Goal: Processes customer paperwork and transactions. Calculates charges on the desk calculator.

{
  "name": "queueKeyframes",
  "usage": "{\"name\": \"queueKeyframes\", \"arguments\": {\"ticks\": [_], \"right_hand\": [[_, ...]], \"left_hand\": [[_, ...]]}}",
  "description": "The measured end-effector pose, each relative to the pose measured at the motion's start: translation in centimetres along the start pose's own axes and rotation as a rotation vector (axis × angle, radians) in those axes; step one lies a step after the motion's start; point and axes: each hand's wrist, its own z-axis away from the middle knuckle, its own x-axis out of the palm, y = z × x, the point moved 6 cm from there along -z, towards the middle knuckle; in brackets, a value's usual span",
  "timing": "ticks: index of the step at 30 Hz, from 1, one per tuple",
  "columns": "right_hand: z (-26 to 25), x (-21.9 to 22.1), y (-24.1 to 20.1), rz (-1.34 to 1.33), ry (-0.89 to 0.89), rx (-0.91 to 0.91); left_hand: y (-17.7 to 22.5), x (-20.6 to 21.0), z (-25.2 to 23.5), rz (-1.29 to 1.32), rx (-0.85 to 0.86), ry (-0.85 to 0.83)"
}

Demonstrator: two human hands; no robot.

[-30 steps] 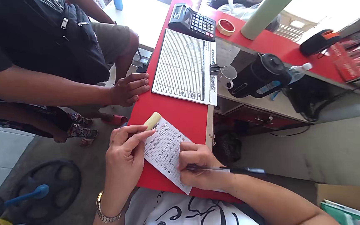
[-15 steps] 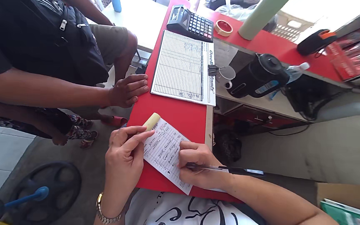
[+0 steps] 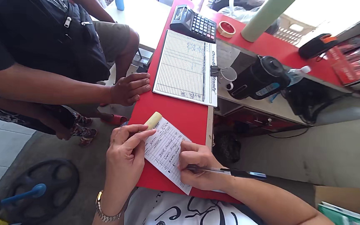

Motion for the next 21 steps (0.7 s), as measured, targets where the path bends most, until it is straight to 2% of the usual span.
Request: {"name": "queueKeyframes", "arguments": {"ticks": [21], "right_hand": [[-0.15, -0.20, 0.01, 0.031, 0.045, 0.018]], "left_hand": [[-0.04, 0.03, -0.10, 0.001, -0.006, -0.003]]}}
